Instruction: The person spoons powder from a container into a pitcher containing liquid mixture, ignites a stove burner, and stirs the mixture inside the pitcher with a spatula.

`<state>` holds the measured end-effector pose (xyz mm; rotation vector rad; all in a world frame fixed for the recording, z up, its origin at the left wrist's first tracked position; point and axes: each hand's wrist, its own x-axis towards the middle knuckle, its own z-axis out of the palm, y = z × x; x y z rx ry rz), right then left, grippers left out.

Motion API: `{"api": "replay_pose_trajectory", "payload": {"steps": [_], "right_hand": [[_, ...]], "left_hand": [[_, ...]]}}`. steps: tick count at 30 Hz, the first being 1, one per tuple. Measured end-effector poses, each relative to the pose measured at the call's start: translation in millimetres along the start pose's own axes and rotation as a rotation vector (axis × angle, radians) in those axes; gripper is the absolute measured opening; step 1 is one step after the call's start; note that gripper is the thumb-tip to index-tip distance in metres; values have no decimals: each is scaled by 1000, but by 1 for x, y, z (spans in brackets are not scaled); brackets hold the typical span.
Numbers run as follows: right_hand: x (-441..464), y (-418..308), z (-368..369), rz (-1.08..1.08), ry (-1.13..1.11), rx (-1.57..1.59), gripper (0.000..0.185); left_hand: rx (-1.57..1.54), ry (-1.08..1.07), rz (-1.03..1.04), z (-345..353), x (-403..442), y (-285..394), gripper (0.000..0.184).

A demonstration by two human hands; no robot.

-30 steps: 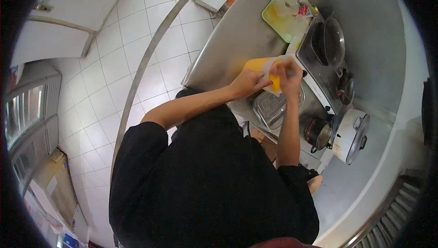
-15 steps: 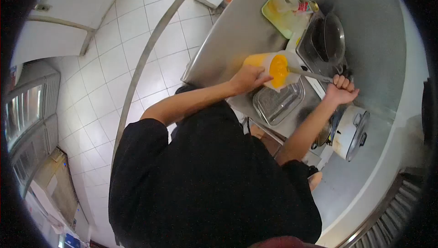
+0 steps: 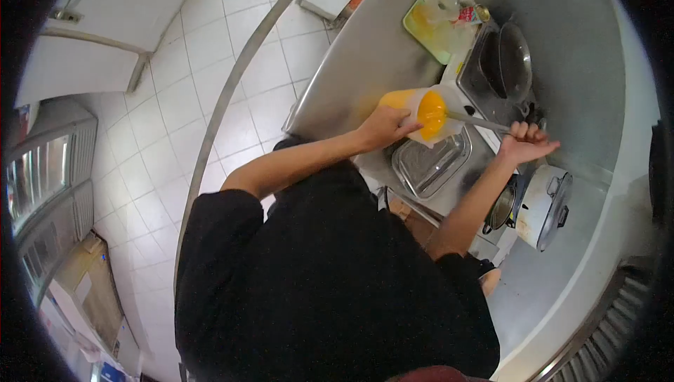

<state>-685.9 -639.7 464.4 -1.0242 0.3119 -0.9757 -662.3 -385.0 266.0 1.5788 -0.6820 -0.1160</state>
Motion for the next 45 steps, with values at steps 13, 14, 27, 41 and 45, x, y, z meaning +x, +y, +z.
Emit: {"api": "replay_pose_trajectory", "payload": {"steps": [13,14,27,41,45], "right_hand": [[-1,12,-27,315,-57,-302,54],[6,13,-30,216,-92,-173,53],[18,65,-69,86,-15,-592,51],[-4,31,-14,35,81,-234,45],[-7,40,-19,308,-1,-442,48]], "left_hand": [[23,-5,4,2,-4,2,53],[22,-7,6,3,-1,-2,53],[40,34,86,5,-3,0,49],[65,-35,-4,3,-9,1,48],[59,-35,-10,-4,-8,7,47]]}}
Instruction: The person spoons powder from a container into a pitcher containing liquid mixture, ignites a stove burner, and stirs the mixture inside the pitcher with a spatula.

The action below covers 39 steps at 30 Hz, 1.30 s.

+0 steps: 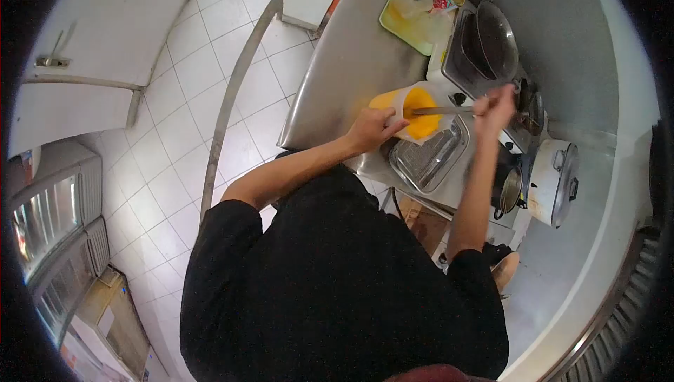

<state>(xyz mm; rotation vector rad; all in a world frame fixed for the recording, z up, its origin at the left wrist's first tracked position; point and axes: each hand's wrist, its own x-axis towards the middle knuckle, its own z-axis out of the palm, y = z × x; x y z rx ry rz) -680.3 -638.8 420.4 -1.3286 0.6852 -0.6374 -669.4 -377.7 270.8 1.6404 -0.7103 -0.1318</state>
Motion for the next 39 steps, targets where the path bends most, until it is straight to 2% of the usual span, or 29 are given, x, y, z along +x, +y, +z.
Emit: {"api": "replay_pose_trajectory", "payload": {"steps": [3,4,7,8,11,12,15,16,19,23,25,27,28,31,32,35,37,39], "right_hand": [[-6,-47,-7,-160,-157,273,47],[-7,-18,-3,-181,70,287,44],[-18,31,4,-36,-5,85,48],[-18,-3,16,-11,72,75,55],[-13,-39,-9,-256,-97,215,62],[-17,-9,-2,-280,-2,278,65],[-13,24,-10,94,-199,199,67],[-3,-7,-18,41,-146,209,65],[-2,-12,-24,-242,59,367,64],[-8,-2,-12,-24,-97,98,61],[-9,31,-15,-39,16,17,61],[-10,60,8,-65,117,-21,62],[-8,47,0,-179,176,-236,61],[-7,25,-13,-237,105,150,62],[-7,18,-9,-249,71,281,63],[-12,10,0,-76,40,0,64],[-9,32,-16,-10,-63,41,60],[-24,43,1,55,-168,111,57]], "left_hand": [[-11,2,-9,7,-8,0,47],[-4,22,16,7,-2,-5,47],[-20,14,11,0,-1,-2,47],[-18,17,24,-2,2,-4,47],[-38,19,21,6,-3,2,47],[-31,18,20,5,-2,2,47],[-33,9,36,3,-2,-2,47],[-37,14,40,5,-2,-6,47],[8,66,112,18,-5,-14,47],[6,47,104,3,-2,-10,46],[12,4,39,10,-5,-1,46],[18,45,64,11,-4,-4,46],[24,48,79,9,-7,-6,46],[-24,-28,30,8,-6,4,46],[-13,11,31,13,-8,4,46],[18,7,55,9,-8,-1,46],[-25,-25,27,11,-5,4,47],[-8,-13,28,8,-5,1,48]]}}
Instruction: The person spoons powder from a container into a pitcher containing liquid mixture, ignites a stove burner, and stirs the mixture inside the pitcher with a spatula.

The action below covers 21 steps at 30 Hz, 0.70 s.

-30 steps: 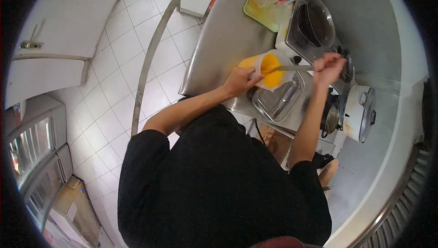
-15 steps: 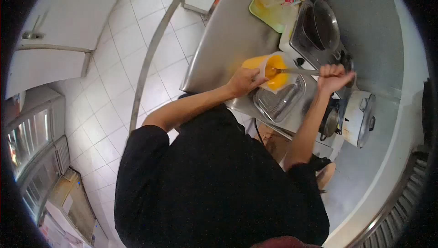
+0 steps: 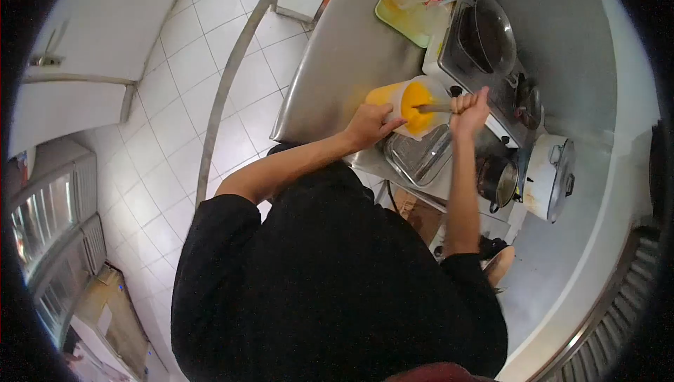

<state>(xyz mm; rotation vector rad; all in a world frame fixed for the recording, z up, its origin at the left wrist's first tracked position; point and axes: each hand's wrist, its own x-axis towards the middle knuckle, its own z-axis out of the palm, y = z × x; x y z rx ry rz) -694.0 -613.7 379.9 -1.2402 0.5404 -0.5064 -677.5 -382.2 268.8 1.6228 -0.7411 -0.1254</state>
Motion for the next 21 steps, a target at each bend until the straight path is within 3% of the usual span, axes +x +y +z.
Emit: {"api": "replay_pose_trajectory", "payload": {"steps": [1,4,8,9,12,13,16,21], "right_hand": [[1,-19,-1,-63,149,-115,52],[27,-30,-49,-260,-22,309,49],[23,-63,-45,-164,-97,233,57],[13,-56,-30,-268,50,274,57],[12,-19,-20,-46,129,-89,58],[29,-53,-50,-110,15,146,58],[29,19,-33,14,113,18,57],[19,-2,-25,51,-101,-34,56]], "left_hand": [[4,-4,-1,1,-1,0,48],[10,-24,-24,10,0,2,47],[7,21,29,10,3,-5,47],[-12,37,19,14,3,-1,47],[34,18,29,12,-1,-1,47],[60,31,33,13,2,-4,47],[33,-12,-33,18,-3,-4,46],[76,35,-2,21,-4,-2,47]]}}
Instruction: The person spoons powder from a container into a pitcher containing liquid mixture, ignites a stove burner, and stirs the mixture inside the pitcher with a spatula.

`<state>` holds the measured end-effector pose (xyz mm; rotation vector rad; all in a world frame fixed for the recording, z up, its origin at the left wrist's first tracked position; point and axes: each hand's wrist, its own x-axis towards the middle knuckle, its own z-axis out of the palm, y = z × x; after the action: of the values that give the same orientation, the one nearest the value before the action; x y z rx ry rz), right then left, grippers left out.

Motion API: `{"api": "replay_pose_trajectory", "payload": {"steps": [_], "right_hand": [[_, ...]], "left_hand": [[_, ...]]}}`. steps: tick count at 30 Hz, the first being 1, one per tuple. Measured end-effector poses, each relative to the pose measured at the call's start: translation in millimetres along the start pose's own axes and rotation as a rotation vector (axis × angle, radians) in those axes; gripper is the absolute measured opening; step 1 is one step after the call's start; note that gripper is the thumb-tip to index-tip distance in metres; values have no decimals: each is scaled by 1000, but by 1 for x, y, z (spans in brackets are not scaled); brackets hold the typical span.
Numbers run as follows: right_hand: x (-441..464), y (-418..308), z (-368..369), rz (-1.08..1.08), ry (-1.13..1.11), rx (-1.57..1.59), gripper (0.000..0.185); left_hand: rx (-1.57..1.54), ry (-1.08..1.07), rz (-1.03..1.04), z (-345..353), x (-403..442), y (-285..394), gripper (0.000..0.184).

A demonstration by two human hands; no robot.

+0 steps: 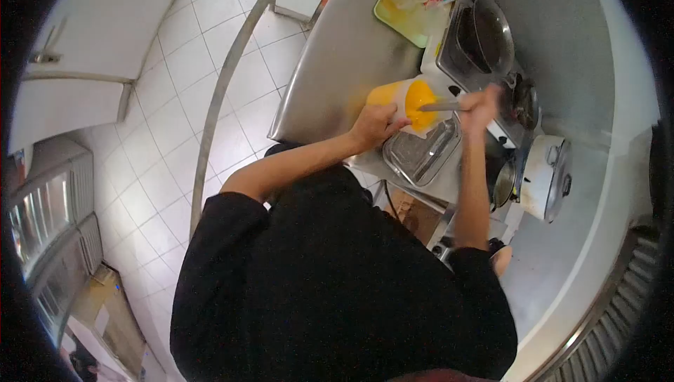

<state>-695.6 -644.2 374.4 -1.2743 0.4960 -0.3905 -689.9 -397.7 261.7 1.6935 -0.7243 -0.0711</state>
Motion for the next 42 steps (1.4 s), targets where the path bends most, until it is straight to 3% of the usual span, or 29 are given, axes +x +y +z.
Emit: {"api": "replay_pose_trajectory", "payload": {"steps": [1,2,3,5,8,11,12,15,16,19,20,23,25,27,31,32,36,38,40,42], "right_hand": [[-6,-3,-2,1,-27,-4,55],[4,-22,-18,-153,235,-77,53],[7,-53,-38,-155,8,298,52],[12,-5,-32,-226,257,56,52],[5,-58,-52,-190,-79,157,53],[-1,0,-25,-45,-41,-44,50],[7,-7,-39,-173,130,-303,48],[12,-37,-45,-303,157,281,48],[10,5,-27,-76,219,18,48],[15,-61,-54,-236,-80,334,57],[21,-48,-61,-363,24,317,57],[14,-13,-40,-139,125,-124,57],[27,-39,-48,-102,-10,184,56],[2,-4,-19,-32,-163,58,55],[38,-17,-69,-162,137,332,52],[8,-6,-26,78,-1,112,52],[33,-21,-35,-154,204,176,51],[18,-14,-19,-9,-129,-24,53],[16,-26,-25,-58,-19,167,54],[16,8,-39,-289,167,-51,43]], "left_hand": [[9,-25,-1,2,0,-3,47],[-15,-9,21,5,2,0,47],[-31,23,41,4,7,2,48],[-33,44,30,0,1,3,48],[-35,5,33,1,14,1,48],[-24,-15,29,1,3,4,48],[-12,-2,57,6,5,2,48],[-3,63,44,10,11,7,48],[-2,47,42,5,7,8,48],[12,-21,37,7,11,2,48],[6,-7,12,10,9,4,48],[2,-19,13,13,9,7,48],[4,36,25,15,11,8,48],[-15,1,13,8,3,7,47],[-32,68,44,26,10,3,45],[-52,50,31,27,6,5,45],[-28,70,-6,30,11,7,43],[-11,23,-43,28,9,7,42],[-46,-43,-94,21,10,4,39],[-92,60,-13,29,6,1,26]]}}
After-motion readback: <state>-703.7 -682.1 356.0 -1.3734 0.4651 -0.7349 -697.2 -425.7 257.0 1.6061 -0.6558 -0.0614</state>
